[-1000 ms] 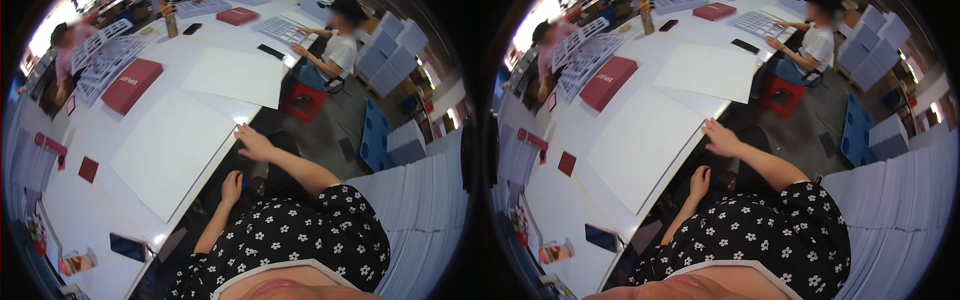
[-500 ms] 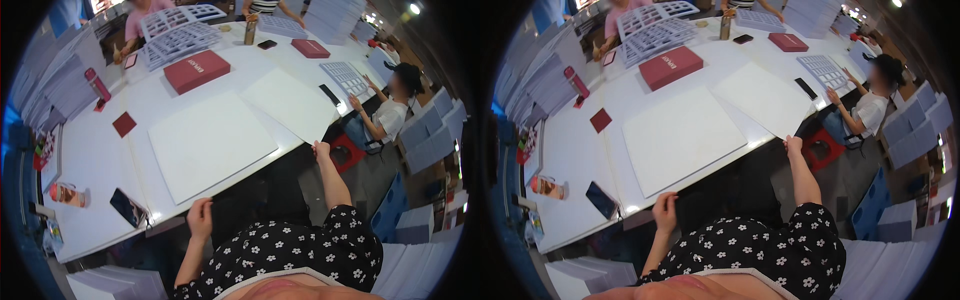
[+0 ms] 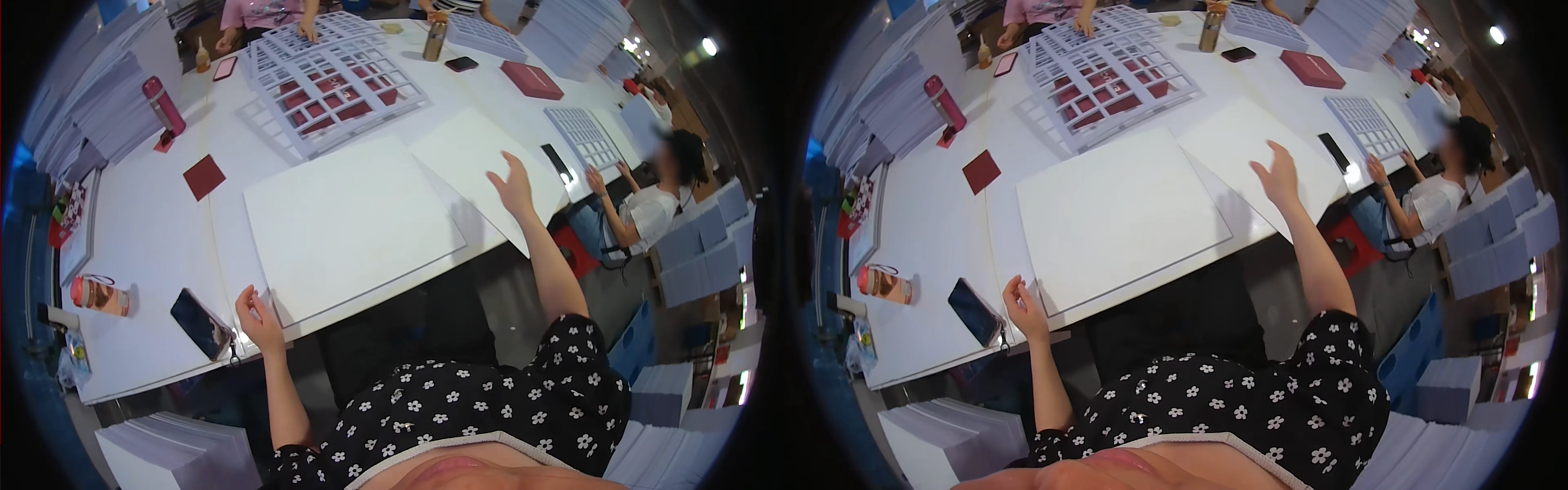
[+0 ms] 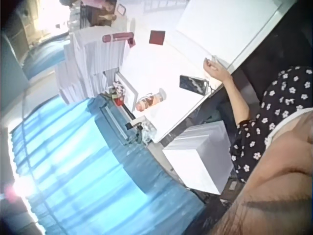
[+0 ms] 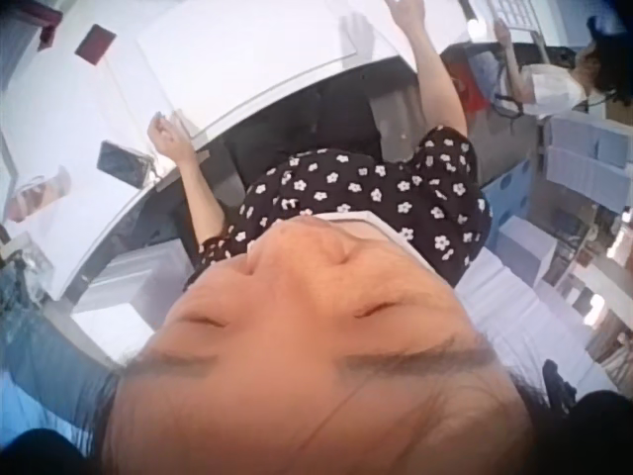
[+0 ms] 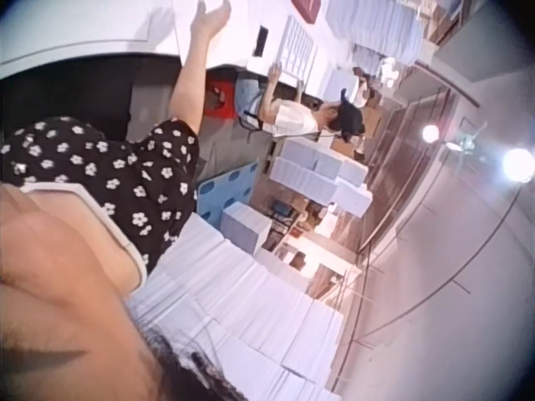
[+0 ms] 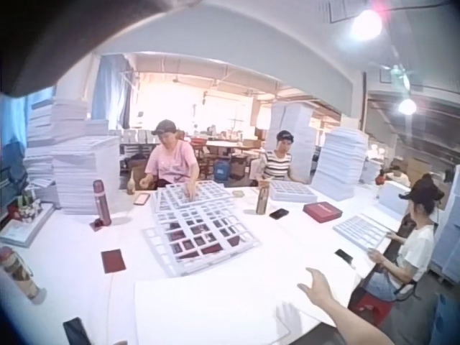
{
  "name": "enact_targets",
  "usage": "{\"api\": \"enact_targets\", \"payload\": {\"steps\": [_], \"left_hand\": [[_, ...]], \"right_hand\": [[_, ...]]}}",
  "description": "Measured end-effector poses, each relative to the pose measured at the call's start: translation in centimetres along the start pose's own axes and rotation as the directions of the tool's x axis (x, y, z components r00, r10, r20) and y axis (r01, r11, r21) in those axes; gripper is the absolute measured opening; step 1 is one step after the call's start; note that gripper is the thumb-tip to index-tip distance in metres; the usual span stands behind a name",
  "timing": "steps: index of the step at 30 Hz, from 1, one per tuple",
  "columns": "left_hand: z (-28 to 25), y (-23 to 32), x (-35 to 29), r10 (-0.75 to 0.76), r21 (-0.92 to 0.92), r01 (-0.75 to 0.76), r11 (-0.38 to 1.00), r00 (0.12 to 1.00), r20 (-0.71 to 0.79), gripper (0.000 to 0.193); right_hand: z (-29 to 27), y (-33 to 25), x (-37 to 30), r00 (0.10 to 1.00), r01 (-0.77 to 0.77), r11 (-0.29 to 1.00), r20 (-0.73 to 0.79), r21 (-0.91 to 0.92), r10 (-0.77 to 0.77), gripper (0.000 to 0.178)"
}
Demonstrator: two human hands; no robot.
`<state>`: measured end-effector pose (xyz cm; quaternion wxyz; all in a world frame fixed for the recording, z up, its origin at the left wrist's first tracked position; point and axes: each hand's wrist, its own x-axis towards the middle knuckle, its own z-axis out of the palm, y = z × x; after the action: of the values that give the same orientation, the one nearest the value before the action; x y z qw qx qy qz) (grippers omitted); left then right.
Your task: The person assembles white cardboard boxes by folding the flaps and tucking them into the sides. They repeatedly pick up a flat sheet, fold it into a box shape, and place it on the table. The task is performed by hand without tools.
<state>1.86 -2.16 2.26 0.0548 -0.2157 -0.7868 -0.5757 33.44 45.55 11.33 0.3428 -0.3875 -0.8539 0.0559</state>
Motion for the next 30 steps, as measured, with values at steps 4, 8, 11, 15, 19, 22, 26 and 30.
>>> {"api": "enact_targets", "payload": {"steps": [4,8,11,15,19,22,26,30], "left_hand": [[0.2,-1.0,-0.4,-0.081,-0.083,0.076,0.994,0.995,-0.059,0.022],[0.5,-0.9,-0.5,-0.119,-0.081,0.114,0.990,0.991,-0.061,0.022],[0.2,-0.4,-0.7,-0.115,-0.001,0.115,0.993,0.993,-0.034,0.022],[0.0,-0.2,-1.0,-0.120,0.000,0.120,0.993,0.992,-0.036,0.022],[-0.4,0.3,-1.1,-0.107,0.038,0.107,0.994,0.994,0.001,0.023],[0.0,0.3,-1.0,-0.085,0.041,0.085,0.995,0.996,-0.009,0.023],[-0.1,0.2,-0.9,-0.082,0.035,0.082,0.996,0.997,-0.004,0.022],[-0.2,0.3,-0.6,-0.031,0.115,0.036,0.993,0.999,-0.038,0.018]], "right_hand": [[5.8,-7.6,8.7,0.912,0.309,0.951,0.276,0.016,-0.302,0.079],[12.8,-10.8,16.4,0.768,0.589,0.772,0.460,-0.237,-0.445,0.092],[17.5,-13.0,20.7,0.721,0.617,0.734,0.579,-0.285,-0.381,0.098],[22.3,-14.0,23.7,0.737,0.592,0.722,0.604,-0.359,-0.303,0.104],[24.4,-13.4,25.3,0.657,0.611,0.748,0.694,-0.259,-0.295,0.104],[22.7,-14.4,25.9,0.599,0.586,0.782,0.762,-0.210,-0.244,0.102],[19.8,-15.8,23.6,0.678,0.600,0.784,0.622,-0.159,-0.393,0.095],[12.2,-19.6,17.6,0.684,0.631,0.769,0.537,-0.096,-0.494,0.091]]}}
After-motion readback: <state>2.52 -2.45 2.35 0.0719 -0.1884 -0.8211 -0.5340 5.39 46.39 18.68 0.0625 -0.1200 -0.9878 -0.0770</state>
